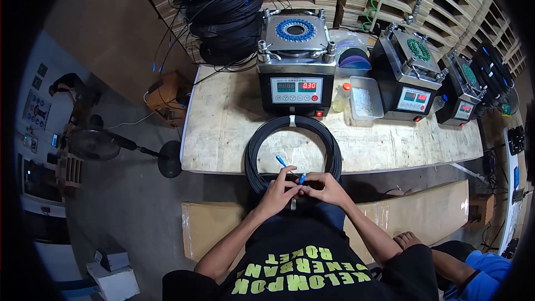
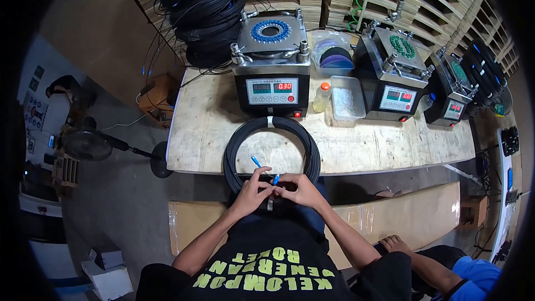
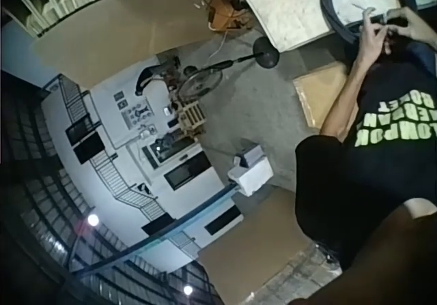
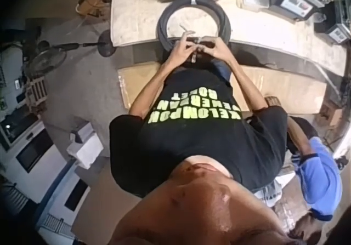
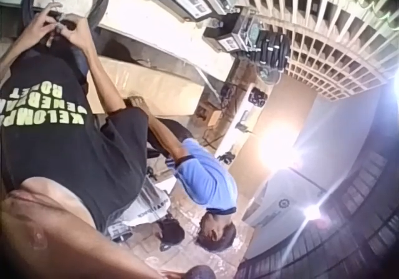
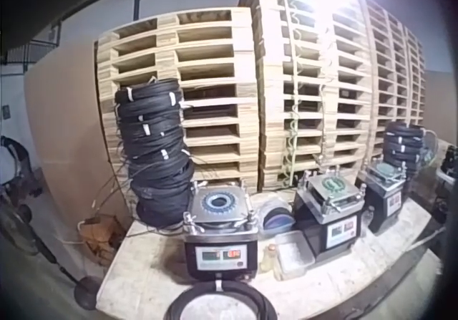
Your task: Processing and sealing the ends of coiled black cables using industrial benchtop sealing machines.
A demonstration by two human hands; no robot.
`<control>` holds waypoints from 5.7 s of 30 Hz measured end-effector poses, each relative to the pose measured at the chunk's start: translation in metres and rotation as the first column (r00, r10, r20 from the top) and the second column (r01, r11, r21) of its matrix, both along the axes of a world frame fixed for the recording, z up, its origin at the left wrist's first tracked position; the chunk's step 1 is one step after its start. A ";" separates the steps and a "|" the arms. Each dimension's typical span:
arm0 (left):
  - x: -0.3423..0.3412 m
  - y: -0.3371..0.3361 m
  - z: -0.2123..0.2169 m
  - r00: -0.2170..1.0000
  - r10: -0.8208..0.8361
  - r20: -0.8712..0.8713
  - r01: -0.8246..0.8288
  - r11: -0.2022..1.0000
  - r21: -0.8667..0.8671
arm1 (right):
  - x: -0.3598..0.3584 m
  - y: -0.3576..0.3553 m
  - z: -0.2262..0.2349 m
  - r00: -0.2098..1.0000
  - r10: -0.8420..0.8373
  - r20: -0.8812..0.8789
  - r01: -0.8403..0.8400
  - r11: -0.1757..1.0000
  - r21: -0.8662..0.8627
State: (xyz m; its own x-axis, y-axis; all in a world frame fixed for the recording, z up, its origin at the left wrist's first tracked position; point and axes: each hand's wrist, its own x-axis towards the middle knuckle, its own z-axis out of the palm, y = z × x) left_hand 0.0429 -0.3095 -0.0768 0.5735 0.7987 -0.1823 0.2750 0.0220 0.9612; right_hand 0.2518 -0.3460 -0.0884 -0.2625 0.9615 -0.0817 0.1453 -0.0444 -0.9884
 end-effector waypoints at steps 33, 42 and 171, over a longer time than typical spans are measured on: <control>-0.041 -0.008 -0.021 0.810 -0.128 -0.572 0.572 0.387 0.723 | 0.007 -0.032 0.017 0.455 -0.031 0.890 -0.556 0.771 0.311; -0.048 -0.017 -0.028 0.772 -0.225 -0.595 0.632 0.378 0.677 | 0.003 -0.051 -0.007 0.518 -0.089 0.851 -0.455 0.814 0.362; -0.315 0.318 -0.079 0.510 0.857 -0.075 -0.794 0.503 0.342 | -0.170 0.372 -0.088 0.817 -0.350 0.458 0.242 0.929 0.279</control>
